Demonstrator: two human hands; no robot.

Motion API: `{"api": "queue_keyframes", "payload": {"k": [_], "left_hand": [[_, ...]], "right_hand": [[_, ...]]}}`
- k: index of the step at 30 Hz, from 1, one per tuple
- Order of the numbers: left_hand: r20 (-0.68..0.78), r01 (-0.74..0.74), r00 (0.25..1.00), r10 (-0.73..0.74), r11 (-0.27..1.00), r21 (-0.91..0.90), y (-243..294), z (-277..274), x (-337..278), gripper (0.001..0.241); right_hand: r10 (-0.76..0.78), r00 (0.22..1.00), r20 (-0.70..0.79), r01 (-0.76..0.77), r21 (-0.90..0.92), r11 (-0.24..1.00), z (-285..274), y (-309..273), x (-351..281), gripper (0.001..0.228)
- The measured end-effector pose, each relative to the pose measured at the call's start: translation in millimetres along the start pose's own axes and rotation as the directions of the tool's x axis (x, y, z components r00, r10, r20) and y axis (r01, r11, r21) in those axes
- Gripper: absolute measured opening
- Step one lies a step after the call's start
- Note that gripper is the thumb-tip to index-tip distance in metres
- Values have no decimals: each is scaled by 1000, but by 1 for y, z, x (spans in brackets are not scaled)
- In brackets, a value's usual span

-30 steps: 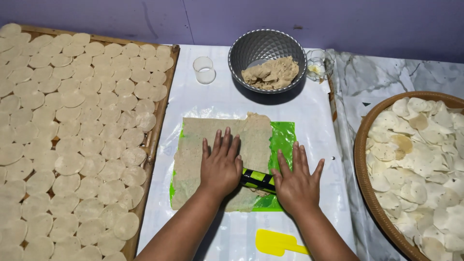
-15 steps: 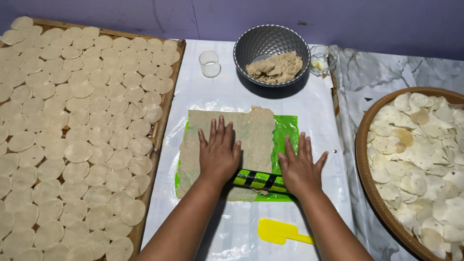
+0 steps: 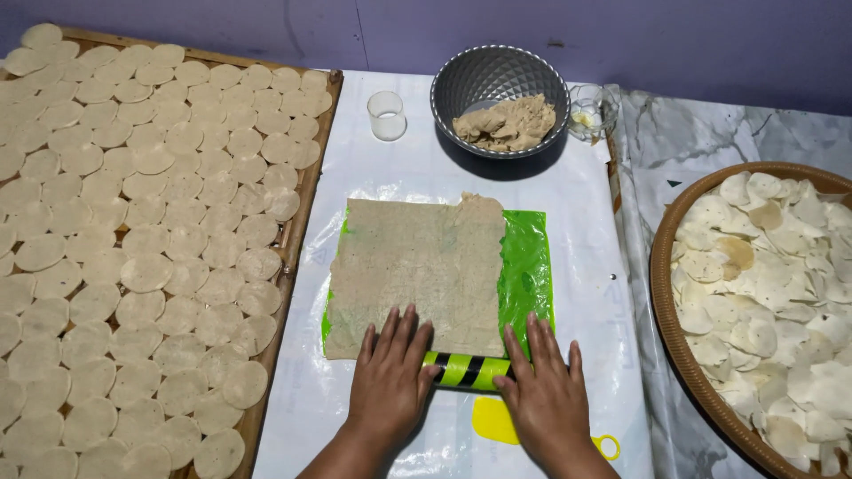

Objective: Rolling out dough on a plastic sheet and cutting circular pieces using a mold.

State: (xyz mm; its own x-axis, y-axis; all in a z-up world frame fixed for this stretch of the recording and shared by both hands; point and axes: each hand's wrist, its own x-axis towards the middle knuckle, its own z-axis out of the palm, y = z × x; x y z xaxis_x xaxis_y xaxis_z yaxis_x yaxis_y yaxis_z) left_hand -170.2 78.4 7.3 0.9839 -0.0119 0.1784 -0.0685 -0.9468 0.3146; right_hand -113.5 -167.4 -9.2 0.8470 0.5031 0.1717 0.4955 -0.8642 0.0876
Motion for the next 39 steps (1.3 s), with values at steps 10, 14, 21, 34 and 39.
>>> {"api": "queue_keyframes", "payload": {"k": [10, 14, 21, 34, 39], "left_hand": [[10, 7, 1000, -5, 989, -150, -2, -38, 1, 57], [-110, 22, 993, -36, 992, -126, -13, -32, 47, 54], [-150, -45, 987, 48, 999, 23, -40, 10, 118, 72], [251, 270, 924, -290, 957, 111, -73, 10, 299, 64], [269, 344, 887, -375, 926, 157, -86, 24, 317, 64]], "right_hand": [[-37, 979, 199, -38, 358, 933, -45, 13, 11, 53], [38, 998, 55, -53, 297, 954, -32, 10, 52, 51], [188, 982, -12, -186, 100, 977, 45, 19, 118, 76], [379, 918, 115, -393, 136, 910, 87, 82, 297, 42], [483, 869, 106, -493, 268, 828, 84, 91, 319, 49]]}}
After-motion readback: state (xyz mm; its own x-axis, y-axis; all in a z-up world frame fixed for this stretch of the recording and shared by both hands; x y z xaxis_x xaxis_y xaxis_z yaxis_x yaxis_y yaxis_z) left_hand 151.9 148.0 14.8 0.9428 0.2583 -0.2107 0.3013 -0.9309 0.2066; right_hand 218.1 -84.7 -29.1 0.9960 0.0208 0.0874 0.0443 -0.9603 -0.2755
